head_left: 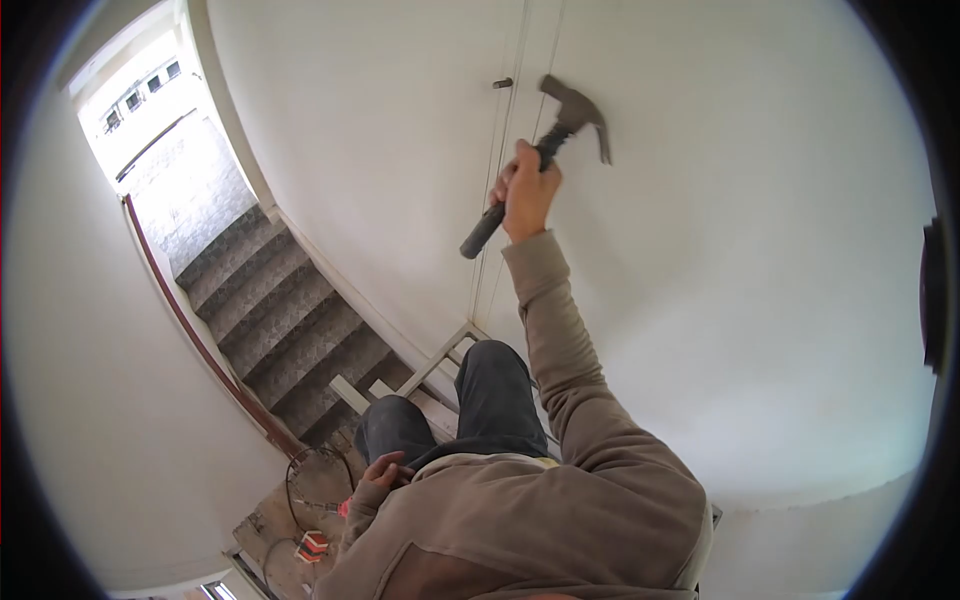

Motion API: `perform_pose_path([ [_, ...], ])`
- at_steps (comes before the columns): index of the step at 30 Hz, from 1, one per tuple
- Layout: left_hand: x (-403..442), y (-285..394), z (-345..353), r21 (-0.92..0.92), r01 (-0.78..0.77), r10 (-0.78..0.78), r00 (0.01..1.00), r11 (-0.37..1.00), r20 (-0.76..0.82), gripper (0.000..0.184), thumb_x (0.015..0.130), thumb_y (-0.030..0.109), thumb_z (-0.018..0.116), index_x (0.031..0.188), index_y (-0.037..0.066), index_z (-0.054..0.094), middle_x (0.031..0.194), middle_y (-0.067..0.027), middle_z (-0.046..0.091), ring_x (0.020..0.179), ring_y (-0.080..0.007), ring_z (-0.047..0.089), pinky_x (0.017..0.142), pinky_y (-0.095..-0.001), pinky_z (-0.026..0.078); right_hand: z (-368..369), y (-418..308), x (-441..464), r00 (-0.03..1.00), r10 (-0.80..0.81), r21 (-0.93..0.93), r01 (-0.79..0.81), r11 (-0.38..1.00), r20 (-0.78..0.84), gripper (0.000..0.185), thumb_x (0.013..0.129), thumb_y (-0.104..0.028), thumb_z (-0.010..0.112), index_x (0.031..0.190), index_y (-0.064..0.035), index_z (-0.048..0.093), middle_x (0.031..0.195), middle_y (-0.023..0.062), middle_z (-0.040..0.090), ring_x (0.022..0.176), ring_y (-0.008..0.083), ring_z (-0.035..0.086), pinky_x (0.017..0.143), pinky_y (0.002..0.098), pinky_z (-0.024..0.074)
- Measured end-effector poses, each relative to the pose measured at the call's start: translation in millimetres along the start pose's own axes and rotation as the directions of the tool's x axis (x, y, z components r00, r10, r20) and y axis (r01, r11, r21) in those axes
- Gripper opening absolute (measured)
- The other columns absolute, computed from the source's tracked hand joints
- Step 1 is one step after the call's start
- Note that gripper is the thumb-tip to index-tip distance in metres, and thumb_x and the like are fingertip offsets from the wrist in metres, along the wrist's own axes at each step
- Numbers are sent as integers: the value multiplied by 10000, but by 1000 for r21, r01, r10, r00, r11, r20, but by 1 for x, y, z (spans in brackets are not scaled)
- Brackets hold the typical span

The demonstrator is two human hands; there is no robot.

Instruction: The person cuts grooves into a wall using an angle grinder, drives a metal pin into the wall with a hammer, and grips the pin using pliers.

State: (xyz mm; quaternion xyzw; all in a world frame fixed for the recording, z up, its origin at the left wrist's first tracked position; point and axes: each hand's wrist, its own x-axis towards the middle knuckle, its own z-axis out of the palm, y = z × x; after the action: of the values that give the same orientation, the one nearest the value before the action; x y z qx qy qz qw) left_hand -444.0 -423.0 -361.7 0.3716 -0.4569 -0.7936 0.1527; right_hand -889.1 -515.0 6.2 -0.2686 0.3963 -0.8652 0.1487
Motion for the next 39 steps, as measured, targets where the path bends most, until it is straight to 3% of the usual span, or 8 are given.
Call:
perform_pose_path([
  [6, -15, 67, 38, 549, -54, 154, 978, 834, -139, 701, 1061, 504, 315, 733, 71, 759, 745, -92, 728, 680, -224, 688, 737, -371, 551, -47, 10, 8, 997, -25, -438, 57, 897, 78, 387, 945, -239, 482, 597, -145, 341, 455, 57, 402, 304, 167, 353, 308, 442, 435],
  [8, -14, 36, 11, 623, -151, 314, 936, 767, -160, 535, 1055, 396, 363, 863, 73, 743, 812, -80, 728, 740, -204, 689, 740, -361, 542, -56, 6, -15, 998, 44, -375, -26, 927, 38, 432, 887, -270, 455, 516, -163, 263, 433, 97, 429, 260, 214, 349, 276, 567, 541],
  [9, -14, 16, -6, 654, -189, 415, 886, 733, -209, 406, 1042, 327, 427, 964, 72, 734, 876, -78, 730, 758, -190, 685, 723, -344, 539, -60, 22, -41, 997, 2, -441, 35, 897, 82, 464, 907, -242, 491, 523, -165, 242, 454, 25, 393, 315, 145, 317, 209, 297, 378],
  [16, -180, -172, 30, -175, -85, -122, 430, 981, -895, 235, 905, 197, 666, 1048, 21, 727, 906, -89, 743, 786, -157, 714, 751, -303, 571, -197, 160, -119, 722, 639, -934, 27, 356, 264, 351, 946, -252, 582, 672, -70, 458, 462, 37, 424, 348, 169, 409, 356, 333, 336],
  [21, -234, -314, 119, -603, -348, -665, -87, 718, -742, 257, 881, 264, 711, 953, 20, 747, 851, -103, 742, 714, -164, 708, 655, -315, 565, -223, 219, -142, 515, 817, -962, 215, 169, 259, 310, 889, -257, 636, 739, -16, 512, 475, 65, 437, 335, 175, 422, 329, 347, 326],
  [24, -224, -392, 147, -765, -485, -898, -111, 423, -426, 274, 899, 277, 692, 954, 11, 724, 841, -124, 731, 715, -212, 706, 658, -363, 554, -238, 259, -129, 417, 877, -960, 239, 147, 238, 306, 862, -264, 667, 761, -13, 524, 504, 35, 437, 358, 153, 413, 340, 340, 308],
  [30, -233, -428, 136, -603, -438, -629, -764, 667, -141, 409, 871, 340, 731, 1120, 26, 652, 1067, -166, 702, 983, -311, 670, 897, -414, 501, -208, 269, -120, 269, 926, -886, 446, 124, 265, 295, 856, -263, 682, 772, -20, 537, 524, 19, 448, 370, 139, 415, 336, 337, 302],
  [39, -273, -523, 34, -778, -609, -880, -443, 156, 170, 608, 819, 361, 755, 1311, 72, 545, 1275, -96, 633, 1197, -209, 578, 1010, -369, 443, -193, 232, -146, 274, 922, -800, 597, 60, 273, 264, 887, -252, 642, 836, 2, 591, 512, 52, 483, 350, 179, 471, 321, 356, 350],
])
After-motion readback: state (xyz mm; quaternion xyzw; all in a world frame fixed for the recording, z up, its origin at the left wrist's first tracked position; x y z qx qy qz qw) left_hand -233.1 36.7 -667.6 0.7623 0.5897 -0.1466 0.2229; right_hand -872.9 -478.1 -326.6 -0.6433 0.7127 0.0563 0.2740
